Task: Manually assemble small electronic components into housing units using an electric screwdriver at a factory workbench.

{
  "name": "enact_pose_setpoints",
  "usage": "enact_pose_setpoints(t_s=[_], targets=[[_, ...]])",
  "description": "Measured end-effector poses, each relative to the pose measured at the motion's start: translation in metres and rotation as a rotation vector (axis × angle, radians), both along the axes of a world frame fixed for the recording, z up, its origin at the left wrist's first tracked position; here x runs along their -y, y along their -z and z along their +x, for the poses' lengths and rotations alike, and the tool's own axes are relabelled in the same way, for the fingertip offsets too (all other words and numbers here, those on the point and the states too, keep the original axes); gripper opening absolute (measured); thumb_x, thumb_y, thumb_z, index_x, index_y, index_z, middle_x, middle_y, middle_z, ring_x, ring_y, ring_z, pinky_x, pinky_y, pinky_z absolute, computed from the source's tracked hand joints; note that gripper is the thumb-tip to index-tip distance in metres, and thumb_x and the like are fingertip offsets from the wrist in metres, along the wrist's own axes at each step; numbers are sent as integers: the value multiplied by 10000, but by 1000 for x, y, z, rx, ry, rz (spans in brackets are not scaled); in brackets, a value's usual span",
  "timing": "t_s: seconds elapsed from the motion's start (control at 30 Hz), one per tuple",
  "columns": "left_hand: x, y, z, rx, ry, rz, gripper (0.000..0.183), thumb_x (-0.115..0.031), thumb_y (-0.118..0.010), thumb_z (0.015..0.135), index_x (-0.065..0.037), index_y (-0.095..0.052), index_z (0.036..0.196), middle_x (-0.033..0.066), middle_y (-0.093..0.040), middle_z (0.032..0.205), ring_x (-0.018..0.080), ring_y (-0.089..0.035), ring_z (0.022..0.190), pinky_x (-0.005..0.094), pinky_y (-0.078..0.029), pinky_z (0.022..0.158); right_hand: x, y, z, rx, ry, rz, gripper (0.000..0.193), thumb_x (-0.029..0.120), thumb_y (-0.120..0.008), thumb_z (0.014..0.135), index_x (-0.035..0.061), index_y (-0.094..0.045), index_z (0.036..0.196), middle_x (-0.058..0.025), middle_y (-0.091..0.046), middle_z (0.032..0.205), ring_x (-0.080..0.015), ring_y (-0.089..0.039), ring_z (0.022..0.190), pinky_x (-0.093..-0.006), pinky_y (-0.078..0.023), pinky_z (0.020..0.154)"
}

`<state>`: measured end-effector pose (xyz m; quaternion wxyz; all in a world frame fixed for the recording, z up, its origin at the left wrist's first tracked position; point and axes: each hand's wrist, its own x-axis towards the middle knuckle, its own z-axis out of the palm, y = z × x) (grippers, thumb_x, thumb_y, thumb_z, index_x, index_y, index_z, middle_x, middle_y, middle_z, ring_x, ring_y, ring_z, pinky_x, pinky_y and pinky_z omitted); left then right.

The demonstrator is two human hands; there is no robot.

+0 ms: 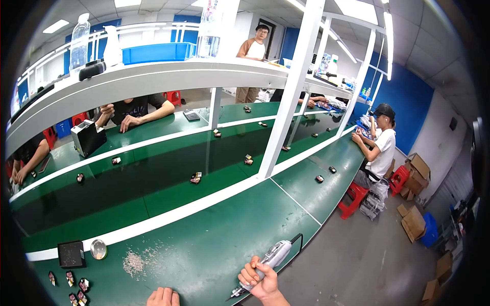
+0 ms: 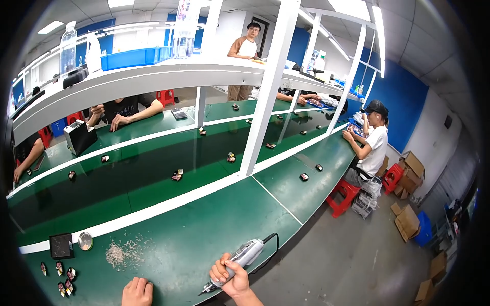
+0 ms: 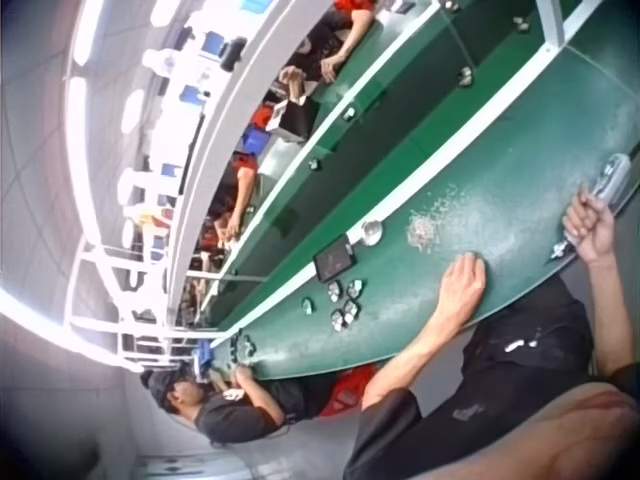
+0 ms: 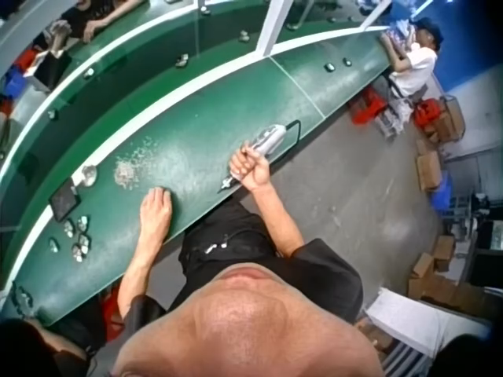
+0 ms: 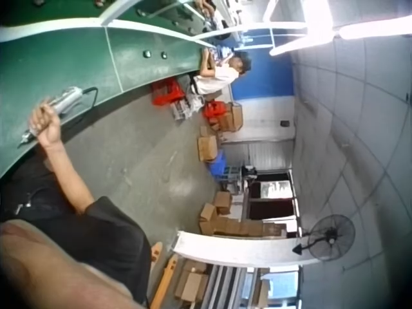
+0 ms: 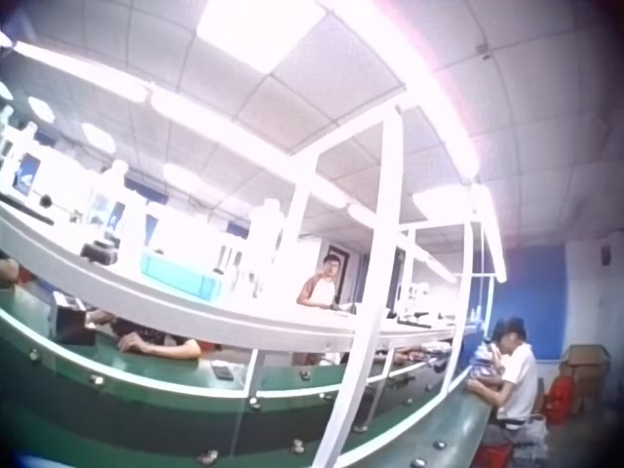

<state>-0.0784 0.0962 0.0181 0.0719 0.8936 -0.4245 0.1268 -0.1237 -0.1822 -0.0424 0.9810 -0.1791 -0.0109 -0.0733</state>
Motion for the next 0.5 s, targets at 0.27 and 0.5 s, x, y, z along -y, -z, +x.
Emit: enact_pose_setpoints(t_s=[0.27, 0.5], targets=[[1, -1, 8, 141, 164, 124, 122, -67, -559, 677, -9, -558, 785, 118, -504, 815, 246, -546, 782, 329, -476, 643, 0, 0, 1, -17, 27, -16, 118, 183, -506, 888, 73, -541, 865, 8, -363, 538, -118, -381, 511, -284, -348, 570], [-3, 6, 11, 89, 150, 73, 113, -68, -556, 682, -24, -541, 786, 115, -503, 811, 241, -549, 769, 337, -488, 629, -1, 0, 0, -23, 27, -8, 121, 187, -513, 888, 73, -544, 860, 7, -365, 534, -118, -383, 512, -285, -348, 567]])
